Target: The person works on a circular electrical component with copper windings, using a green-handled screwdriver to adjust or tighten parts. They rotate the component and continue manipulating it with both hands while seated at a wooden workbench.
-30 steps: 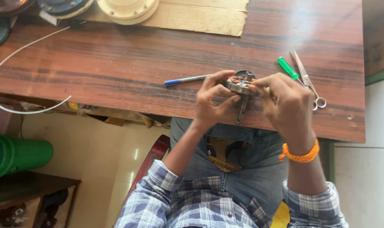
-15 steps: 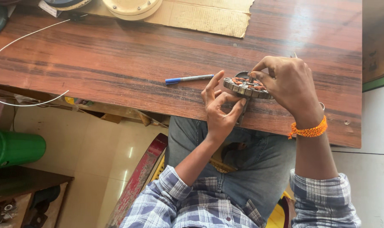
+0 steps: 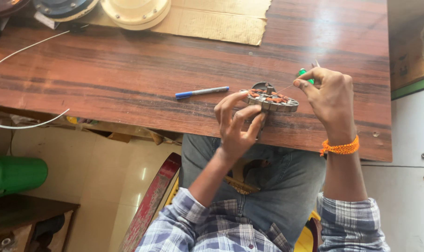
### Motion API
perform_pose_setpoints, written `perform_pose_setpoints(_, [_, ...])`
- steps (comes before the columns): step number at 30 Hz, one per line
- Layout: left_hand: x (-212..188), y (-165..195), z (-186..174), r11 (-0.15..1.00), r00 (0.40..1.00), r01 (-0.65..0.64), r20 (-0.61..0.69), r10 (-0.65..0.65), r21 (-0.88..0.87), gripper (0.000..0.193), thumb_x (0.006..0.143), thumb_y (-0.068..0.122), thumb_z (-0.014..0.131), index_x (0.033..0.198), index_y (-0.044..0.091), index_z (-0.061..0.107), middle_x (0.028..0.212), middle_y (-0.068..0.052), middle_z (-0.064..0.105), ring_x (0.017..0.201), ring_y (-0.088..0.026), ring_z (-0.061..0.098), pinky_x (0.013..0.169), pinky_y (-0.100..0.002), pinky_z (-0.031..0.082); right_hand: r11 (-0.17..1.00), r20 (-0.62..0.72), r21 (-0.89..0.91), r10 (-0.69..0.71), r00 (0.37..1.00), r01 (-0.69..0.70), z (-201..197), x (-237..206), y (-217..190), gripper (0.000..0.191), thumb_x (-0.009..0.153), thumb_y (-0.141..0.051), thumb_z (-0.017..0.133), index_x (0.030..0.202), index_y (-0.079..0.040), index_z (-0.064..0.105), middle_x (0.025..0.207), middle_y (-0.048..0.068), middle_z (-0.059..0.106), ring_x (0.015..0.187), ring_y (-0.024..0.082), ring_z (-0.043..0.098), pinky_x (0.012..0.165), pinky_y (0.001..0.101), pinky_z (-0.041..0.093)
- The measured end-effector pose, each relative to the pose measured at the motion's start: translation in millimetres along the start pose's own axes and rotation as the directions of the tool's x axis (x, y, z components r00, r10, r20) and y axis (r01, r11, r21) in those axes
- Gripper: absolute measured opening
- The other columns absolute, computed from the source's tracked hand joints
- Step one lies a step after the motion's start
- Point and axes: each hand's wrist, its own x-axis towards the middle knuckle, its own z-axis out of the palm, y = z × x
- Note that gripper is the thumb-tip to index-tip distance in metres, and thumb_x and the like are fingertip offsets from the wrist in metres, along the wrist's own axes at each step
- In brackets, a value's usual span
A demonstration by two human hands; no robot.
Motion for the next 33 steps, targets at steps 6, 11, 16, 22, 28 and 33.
perform_pose_setpoints(6, [48,-45,-15,0.952,0.837,-0.22,0.46,0.297,-0.214,0.061,0.089,0.014,0.083,0.144,0.016,0.056,0.129,-0.003,0.07,0.121,-0.024,0.066,0.106,-0.039,0.052,0.948,0.053,0.093,0.3,0.952,-0.304,-37,-21,-11,0.009,0.097,-0.01,0.078,0.103,-0.004,0.082,0.069,0.013,0.063,0.056,0.01,0.048,0.047,0.0304,0.034])
perform_pose_setpoints(11, [51,-45,-15,0.937,0.858,-0.015,0.477,0.19,-0.348,0.066,0.085,0.012,0.083,0.145,0.013,0.054,0.125,-0.001,0.073,0.114,-0.022,0.069,0.102,-0.038,0.055,0.9,0.163,0.389,0.141,0.977,-0.195,-48,-45,-30,0.007,0.093,-0.007,0.076,0.099,-0.002,0.076,0.083,-0.001,0.075,0.073,0.001,0.063,0.062,0.0198,0.049])
perform_pose_setpoints(16, [47,-48,-8,0.923,0.872,-0.056,0.432,0.23,-0.38,0.046,0.085,0.013,0.083,0.128,0.017,0.067,0.122,0.0,0.073,0.113,-0.021,0.069,0.1,-0.037,0.056,0.939,0.199,0.309,0.091,0.976,-0.15,-34,-64,-49,0.008,0.09,-0.006,0.078,0.096,-0.001,0.078,0.074,0.003,0.072,0.064,0.003,0.055,0.054,0.023,0.043])
perform_pose_setpoints(22, [44,-54,-5,0.931,0.871,-0.048,0.441,0.216,-0.361,0.042,0.085,0.015,0.083,0.125,0.017,0.07,0.12,0.0,0.074,0.11,-0.02,0.07,0.099,-0.037,0.055,0.946,0.175,0.293,0.093,0.98,-0.142,-23,-71,-55,0.009,0.09,-0.005,0.076,0.098,-0.001,0.078,0.074,0.003,0.075,0.063,0.002,0.058,0.053,0.0228,0.046])
perform_pose_setpoints(28, [44,-54,-3,0.929,0.877,-0.071,0.421,0.232,-0.364,0.043,0.085,0.016,0.082,0.126,0.016,0.069,0.12,0.0,0.074,0.111,-0.022,0.07,0.1,-0.039,0.054,0.945,0.158,0.323,0.006,0.987,-0.057,-4,-77,-49,0.012,0.089,-0.005,0.075,0.101,-0.004,0.077,0.08,0.005,0.077,0.07,0.004,0.065,0.061,0.0242,0.053])
perform_pose_setpoints(33, [44,-56,-1,0.926,0.876,-0.062,0.424,0.229,-0.372,0.04,0.086,0.016,0.082,0.124,0.018,0.071,0.118,0.0,0.074,0.111,-0.022,0.07,0.1,-0.039,0.054,0.97,0.121,0.073,-0.238,0.964,0.23,26,-92,-38,0.011,0.083,-0.01,0.077,0.094,-0.007,0.075,0.078,0.013,0.074,0.07,0.025,0.072,0.061,0.0343,0.053])
